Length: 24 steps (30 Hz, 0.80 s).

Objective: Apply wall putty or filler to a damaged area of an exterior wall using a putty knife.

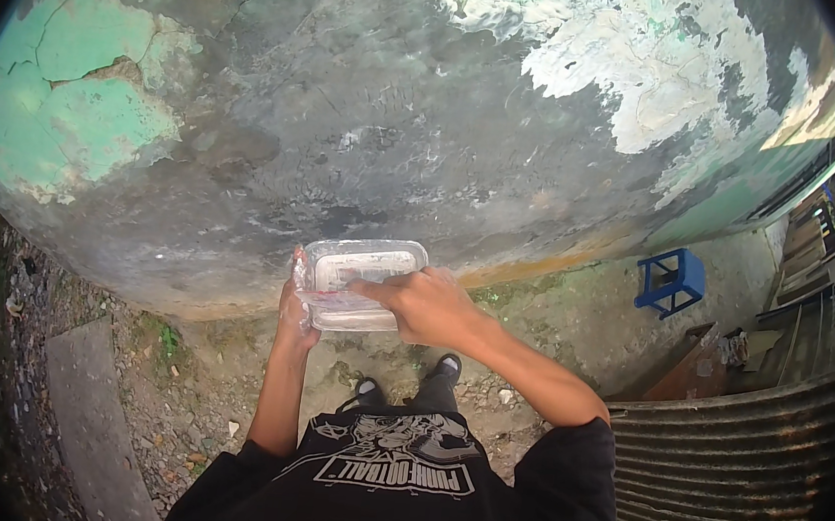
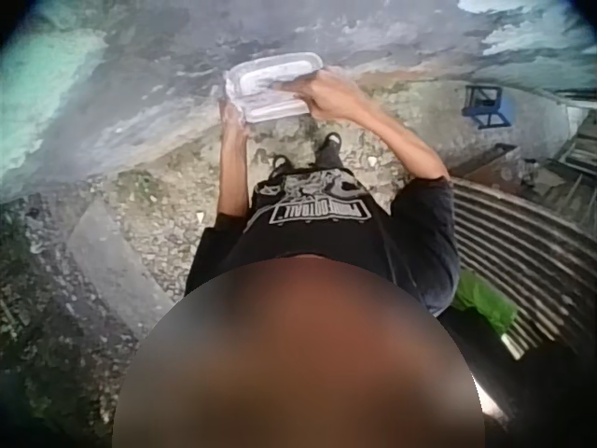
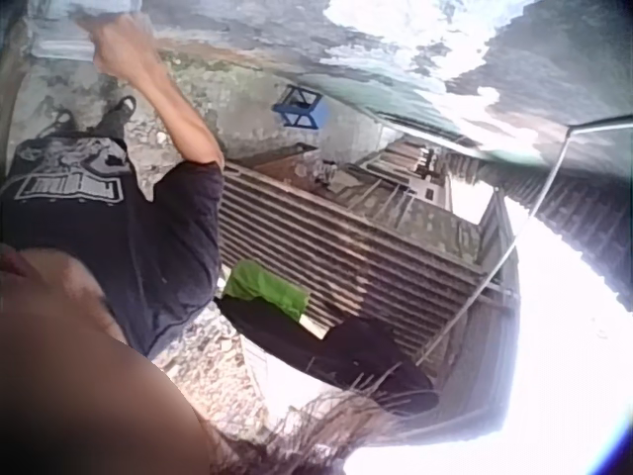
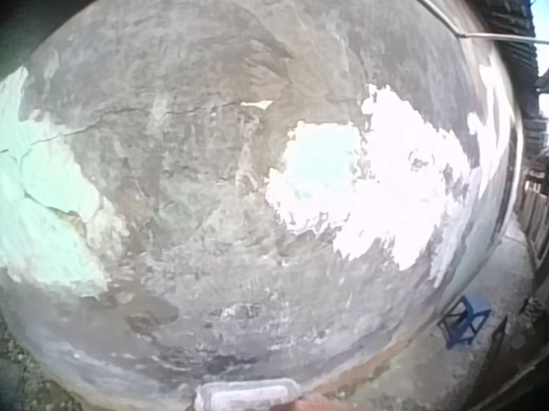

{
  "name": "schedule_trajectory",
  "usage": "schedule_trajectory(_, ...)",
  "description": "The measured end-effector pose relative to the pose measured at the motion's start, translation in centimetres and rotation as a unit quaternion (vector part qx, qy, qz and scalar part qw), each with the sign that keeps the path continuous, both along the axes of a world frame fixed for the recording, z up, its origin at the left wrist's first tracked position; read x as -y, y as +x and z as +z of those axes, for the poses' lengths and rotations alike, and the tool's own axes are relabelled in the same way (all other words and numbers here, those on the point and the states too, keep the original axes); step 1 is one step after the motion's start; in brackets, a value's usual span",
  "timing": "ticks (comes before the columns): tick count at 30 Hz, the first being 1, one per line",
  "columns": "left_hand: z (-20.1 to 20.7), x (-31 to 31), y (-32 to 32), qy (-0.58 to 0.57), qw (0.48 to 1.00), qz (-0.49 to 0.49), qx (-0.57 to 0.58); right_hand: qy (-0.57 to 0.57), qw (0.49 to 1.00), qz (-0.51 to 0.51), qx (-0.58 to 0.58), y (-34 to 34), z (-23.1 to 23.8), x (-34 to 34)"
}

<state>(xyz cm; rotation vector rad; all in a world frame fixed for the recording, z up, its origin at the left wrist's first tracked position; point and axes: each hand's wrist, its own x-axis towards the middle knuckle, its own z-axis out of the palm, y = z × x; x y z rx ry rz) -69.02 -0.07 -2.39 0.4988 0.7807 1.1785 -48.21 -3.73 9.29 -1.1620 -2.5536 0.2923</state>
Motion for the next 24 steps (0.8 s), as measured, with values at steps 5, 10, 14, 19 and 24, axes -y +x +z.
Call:
schedule_trajectory(5, 0.6, 0.1, -0.1, -0.026, 0.999, 0.016, -0.012, 0.013, 0.999, -0.039, -0.033, 0.0, 0.9, -0.2)
schedule_trajectory(10, 1.2, -0.1, -0.3, -0.033, 0.999, 0.001, -0.004, 0.007, 0.999, -0.006, 0.039, -0.3, 0.2, -0.4)
schedule_trajectory(14, 0.1, -0.7, -0.5, -0.010, 1.000, 0.013, -0.013, 0.026, 1.000, 0.004, -0.014, -0.1, 0.4, -0.7)
schedule_trajectory(19, 0.3, -1.3, -1.0, 0.004, 0.999, -0.022, 0.024, -0.004, 1.000, -0.015, -0.021, -0.1, 2.1, -1.0)
schedule_trajectory(24, 2.0, -2.9, -0.6, 0.014, 1.000, 0.012, 0.005, -0.070, 0.978, -0.064, -0.187, 1.5, 4.3, -2.6)
